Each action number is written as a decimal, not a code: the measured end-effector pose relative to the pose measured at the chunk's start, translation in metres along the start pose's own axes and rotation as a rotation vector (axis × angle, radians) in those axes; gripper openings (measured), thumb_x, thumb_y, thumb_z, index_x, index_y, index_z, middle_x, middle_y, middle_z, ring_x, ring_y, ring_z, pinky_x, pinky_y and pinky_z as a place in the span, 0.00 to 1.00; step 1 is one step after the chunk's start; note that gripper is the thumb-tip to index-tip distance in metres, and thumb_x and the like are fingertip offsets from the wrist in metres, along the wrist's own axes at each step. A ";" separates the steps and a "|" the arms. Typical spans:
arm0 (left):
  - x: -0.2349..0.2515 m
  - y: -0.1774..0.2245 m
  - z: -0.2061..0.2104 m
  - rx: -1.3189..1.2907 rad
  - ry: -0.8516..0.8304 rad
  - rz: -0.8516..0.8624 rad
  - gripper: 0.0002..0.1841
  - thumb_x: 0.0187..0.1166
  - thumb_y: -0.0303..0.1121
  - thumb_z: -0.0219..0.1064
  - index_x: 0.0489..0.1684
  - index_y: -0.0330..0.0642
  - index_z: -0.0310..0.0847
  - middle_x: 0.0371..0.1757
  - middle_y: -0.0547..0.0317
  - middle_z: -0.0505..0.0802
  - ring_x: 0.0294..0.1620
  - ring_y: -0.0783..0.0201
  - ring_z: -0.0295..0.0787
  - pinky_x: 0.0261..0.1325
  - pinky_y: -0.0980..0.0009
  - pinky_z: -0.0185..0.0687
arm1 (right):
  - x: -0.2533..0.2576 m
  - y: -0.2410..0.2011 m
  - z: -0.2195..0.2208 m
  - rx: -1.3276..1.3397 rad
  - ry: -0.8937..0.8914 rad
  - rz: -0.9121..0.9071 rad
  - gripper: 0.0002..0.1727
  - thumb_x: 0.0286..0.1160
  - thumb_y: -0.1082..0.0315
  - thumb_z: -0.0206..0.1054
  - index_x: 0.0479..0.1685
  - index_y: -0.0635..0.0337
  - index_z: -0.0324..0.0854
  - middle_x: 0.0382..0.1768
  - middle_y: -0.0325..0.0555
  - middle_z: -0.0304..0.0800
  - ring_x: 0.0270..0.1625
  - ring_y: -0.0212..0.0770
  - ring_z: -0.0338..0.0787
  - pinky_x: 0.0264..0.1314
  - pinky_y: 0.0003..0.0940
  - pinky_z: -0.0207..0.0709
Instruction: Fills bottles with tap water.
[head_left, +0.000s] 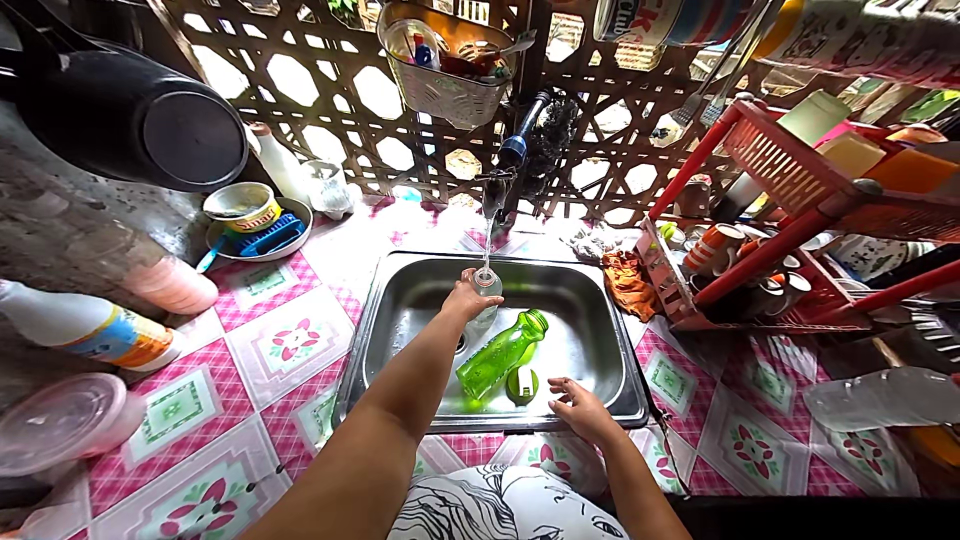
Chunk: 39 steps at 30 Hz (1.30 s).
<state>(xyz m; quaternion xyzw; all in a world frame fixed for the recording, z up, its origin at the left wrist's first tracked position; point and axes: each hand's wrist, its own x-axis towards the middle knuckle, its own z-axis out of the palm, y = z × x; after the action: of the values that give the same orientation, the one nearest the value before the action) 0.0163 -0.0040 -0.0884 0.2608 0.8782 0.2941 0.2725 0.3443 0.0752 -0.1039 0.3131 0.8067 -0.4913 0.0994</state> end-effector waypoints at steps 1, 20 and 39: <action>0.000 0.000 0.000 0.002 -0.004 -0.001 0.61 0.57 0.65 0.83 0.93 0.51 0.48 0.77 0.34 0.79 0.74 0.40 0.81 0.74 0.41 0.76 | 0.000 0.000 0.000 -0.002 0.002 -0.002 0.30 0.83 0.62 0.66 0.83 0.60 0.70 0.75 0.55 0.81 0.65 0.46 0.89 0.70 0.44 0.81; -0.001 0.002 -0.003 -0.005 -0.022 0.007 0.62 0.57 0.65 0.83 0.93 0.50 0.48 0.78 0.33 0.78 0.75 0.39 0.80 0.75 0.40 0.76 | 0.000 0.003 0.002 0.020 0.008 0.011 0.30 0.82 0.61 0.66 0.83 0.57 0.70 0.75 0.54 0.81 0.65 0.46 0.89 0.71 0.46 0.80; 0.000 0.001 -0.002 0.026 -0.022 0.008 0.63 0.56 0.66 0.83 0.93 0.50 0.47 0.77 0.35 0.80 0.74 0.41 0.81 0.75 0.40 0.76 | 0.000 0.001 0.002 -0.023 -0.029 0.025 0.30 0.84 0.60 0.66 0.84 0.58 0.70 0.76 0.54 0.80 0.68 0.46 0.87 0.73 0.45 0.79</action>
<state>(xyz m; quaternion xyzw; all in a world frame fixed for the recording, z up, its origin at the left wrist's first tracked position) 0.0147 -0.0037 -0.0860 0.2711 0.8778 0.2811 0.2775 0.3447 0.0739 -0.1059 0.3147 0.8069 -0.4851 0.1210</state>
